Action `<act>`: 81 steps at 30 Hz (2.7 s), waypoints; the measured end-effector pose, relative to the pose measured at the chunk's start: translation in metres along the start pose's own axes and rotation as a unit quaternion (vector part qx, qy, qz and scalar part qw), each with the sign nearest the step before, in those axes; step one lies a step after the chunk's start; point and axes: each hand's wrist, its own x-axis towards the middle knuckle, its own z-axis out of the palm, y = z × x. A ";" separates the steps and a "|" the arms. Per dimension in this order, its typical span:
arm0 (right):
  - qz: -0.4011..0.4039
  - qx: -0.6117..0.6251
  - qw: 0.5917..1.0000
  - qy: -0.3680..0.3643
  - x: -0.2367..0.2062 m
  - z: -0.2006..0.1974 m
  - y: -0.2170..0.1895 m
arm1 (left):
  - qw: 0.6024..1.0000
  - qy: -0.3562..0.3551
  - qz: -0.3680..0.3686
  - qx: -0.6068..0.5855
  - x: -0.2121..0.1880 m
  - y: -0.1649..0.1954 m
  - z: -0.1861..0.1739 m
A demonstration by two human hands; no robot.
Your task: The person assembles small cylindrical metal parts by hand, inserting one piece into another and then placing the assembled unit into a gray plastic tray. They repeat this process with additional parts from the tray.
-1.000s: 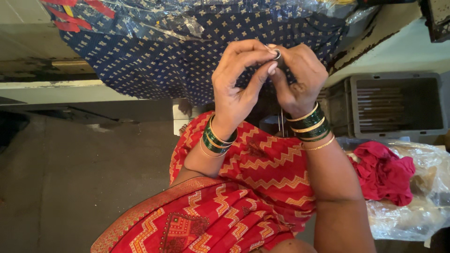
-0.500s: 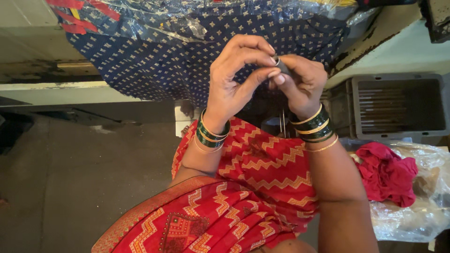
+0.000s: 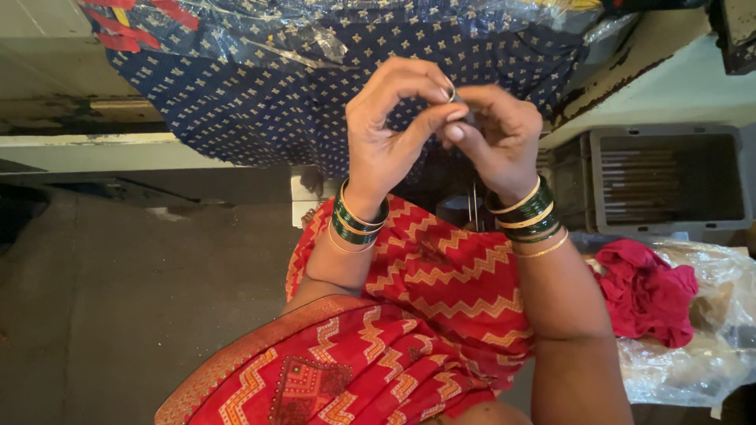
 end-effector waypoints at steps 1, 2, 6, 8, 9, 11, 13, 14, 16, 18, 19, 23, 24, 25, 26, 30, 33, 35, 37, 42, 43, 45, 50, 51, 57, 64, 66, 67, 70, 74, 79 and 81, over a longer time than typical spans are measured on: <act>0.003 0.009 1.000 0.013 0.001 0.001 0.002 | 1.000 0.008 0.001 0.022 0.000 0.000 0.001; 0.006 0.018 0.999 0.027 0.001 0.001 0.004 | 0.999 0.015 0.001 0.043 -0.001 0.000 0.002; -0.013 -0.052 0.998 0.029 -0.001 -0.002 0.010 | 0.998 0.027 0.007 0.054 -0.002 -0.002 0.006; -0.001 -0.076 0.997 0.020 -0.003 -0.003 0.011 | 0.998 0.027 0.021 0.062 -0.002 -0.003 0.006; 0.005 -0.088 0.996 0.015 -0.004 -0.003 0.011 | 0.997 0.028 0.024 0.064 -0.002 -0.003 0.006; 0.022 -0.059 0.998 0.003 -0.005 -0.002 0.010 | 0.997 0.031 0.030 0.069 -0.001 -0.004 0.006; 0.034 -0.039 0.999 -0.006 -0.005 -0.002 0.007 | 0.997 0.027 0.031 0.068 -0.003 -0.002 0.005; 0.039 -0.034 0.999 -0.009 -0.005 -0.002 0.005 | 0.997 0.025 0.032 0.068 -0.003 -0.001 0.004; 0.041 -0.028 0.999 -0.011 -0.004 -0.002 0.003 | 0.998 0.008 0.030 0.055 -0.002 -0.001 0.002; 0.034 -0.025 0.999 -0.011 -0.003 -0.002 0.002 | 0.999 -0.004 0.027 0.047 -0.002 -0.001 0.002; 0.031 -0.010 0.999 -0.014 -0.002 -0.002 0.002 | 0.999 -0.007 0.026 0.046 -0.001 -0.002 0.002; 0.027 0.017 0.999 -0.020 -0.001 -0.001 0.002 | 0.998 -0.008 0.025 0.056 -0.001 -0.002 0.001; 0.028 0.016 0.999 -0.020 -0.001 0.000 0.003 | 0.999 -0.009 0.016 0.048 -0.001 -0.002 0.000; 0.034 0.013 0.999 -0.015 -0.001 0.000 0.003 | 0.999 -0.011 0.007 0.041 -0.001 -0.002 0.000; 0.040 0.009 0.999 -0.009 -0.001 0.000 0.004 | 0.999 -0.013 -0.002 0.033 -0.001 -0.002 -0.001; 0.038 -0.048 0.998 0.017 -0.002 0.000 0.006 | 0.999 -0.012 0.005 0.052 -0.002 0.000 -0.002; 0.014 -0.088 0.996 0.016 -0.002 0.000 0.009 | 0.997 -0.008 0.022 0.080 -0.001 0.001 -0.002; 0.010 -0.084 0.996 0.014 -0.002 0.000 0.010 | 0.996 -0.002 0.021 0.087 -0.002 0.001 -0.001; 0.012 -0.078 0.997 0.012 -0.002 0.000 0.010 | 0.996 -0.003 0.016 0.084 -0.002 0.000 -0.001; 0.028 -0.055 0.998 -0.008 -0.002 0.001 0.009 | 0.997 0.003 0.024 0.076 -0.004 -0.004 0.001; 0.033 -0.047 0.998 -0.011 -0.002 0.001 0.008 | 0.997 0.004 0.025 0.074 -0.004 -0.005 0.001; 0.042 -0.031 0.999 -0.016 -0.003 0.002 0.009 | 0.997 0.001 0.027 0.067 -0.004 -0.006 0.000; 0.034 0.033 0.998 -0.035 -0.002 0.000 0.009 | 0.999 -0.037 0.003 0.016 -0.003 -0.005 -0.004; 0.040 0.068 0.996 -0.038 -0.002 -0.001 0.009 | 0.999 -0.038 0.006 0.020 -0.003 -0.005 -0.005; 0.041 0.059 0.996 -0.054 0.001 -0.002 0.009 | 0.999 -0.032 0.018 0.022 -0.001 -0.006 -0.005; -0.020 -0.124 0.991 -0.049 0.007 -0.005 0.006 | 0.999 -0.030 0.010 0.040 -0.002 -0.005 -0.007; -0.024 -0.175 0.984 -0.031 0.007 -0.004 0.005 | 0.999 -0.029 -0.002 0.037 -0.003 -0.004 -0.007; -0.034 -0.194 0.980 -0.022 0.007 -0.003 0.005 | 0.999 -0.030 -0.008 0.035 -0.004 -0.004 -0.008; -0.067 -0.241 0.968 0.002 0.008 -0.001 0.005 | 0.999 -0.024 -0.023 0.028 -0.007 -0.004 -0.006; -0.085 -0.266 0.960 0.021 0.008 0.000 0.006 | 0.999 -0.011 -0.038 0.012 -0.008 -0.006 -0.002; -0.084 -0.277 0.957 0.023 0.007 0.000 0.007 | 0.999 -0.008 -0.031 0.007 -0.009 -0.008 0.000; -0.088 -0.283 0.955 0.021 0.007 0.000 0.007 | 0.999 -0.011 -0.033 0.013 -0.009 -0.008 0.001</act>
